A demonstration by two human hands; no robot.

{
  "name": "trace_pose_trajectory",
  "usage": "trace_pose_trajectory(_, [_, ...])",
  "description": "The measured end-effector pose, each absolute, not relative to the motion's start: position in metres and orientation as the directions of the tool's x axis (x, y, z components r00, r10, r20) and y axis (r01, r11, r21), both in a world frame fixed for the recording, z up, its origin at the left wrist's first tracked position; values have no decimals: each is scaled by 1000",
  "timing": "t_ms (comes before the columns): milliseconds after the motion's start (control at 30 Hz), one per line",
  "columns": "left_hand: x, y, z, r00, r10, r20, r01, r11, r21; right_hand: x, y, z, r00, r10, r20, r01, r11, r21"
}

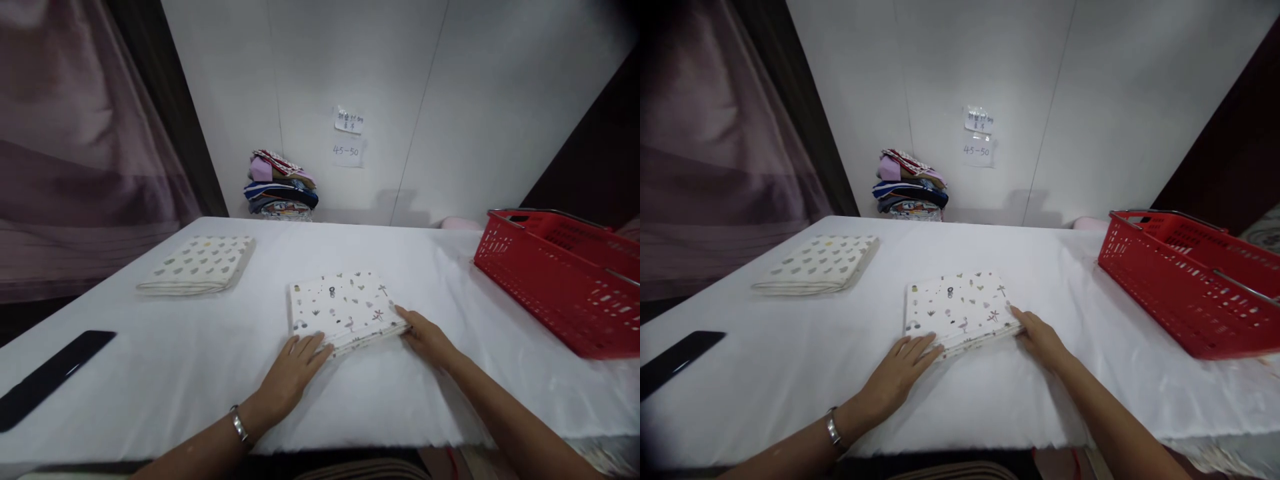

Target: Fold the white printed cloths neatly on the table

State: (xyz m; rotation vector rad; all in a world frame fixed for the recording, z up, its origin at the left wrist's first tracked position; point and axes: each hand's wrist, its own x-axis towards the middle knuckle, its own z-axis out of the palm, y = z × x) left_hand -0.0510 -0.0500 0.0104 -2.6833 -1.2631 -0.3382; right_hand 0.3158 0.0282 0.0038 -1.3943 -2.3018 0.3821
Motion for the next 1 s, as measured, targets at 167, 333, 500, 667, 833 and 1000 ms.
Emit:
trace_pose_trajectory(167, [-46,-52,15,592,743,312,794,-604,-68,317,42,-7,-515,749,417,779,612,-135])
trace_pose_trajectory(333, [-51,-45,16,596,693,405,766,-642,-30,315,46,-1,-563,644,518,680,717,-152])
trace_pose_trajectory(500, [-67,-36,51,528,656,539,728,-676,110,313,43,36,-543,652,530,618,737,-273])
trace_pose_trajectory(667, [-86,-29,125,238,765,598,645,-585,491,312,33,98,-326,789,521,487,612,-623])
trace_pose_trajectory(833, [-90,0,168,11,927,375,275,-364,890,295,42,141,-136,948,287,57,297,-953])
trace_pose_trajectory(1000, [-87,53,120,-94,995,-41,186,59,981,273,77,103,-100,994,-40,-104,-50,-993])
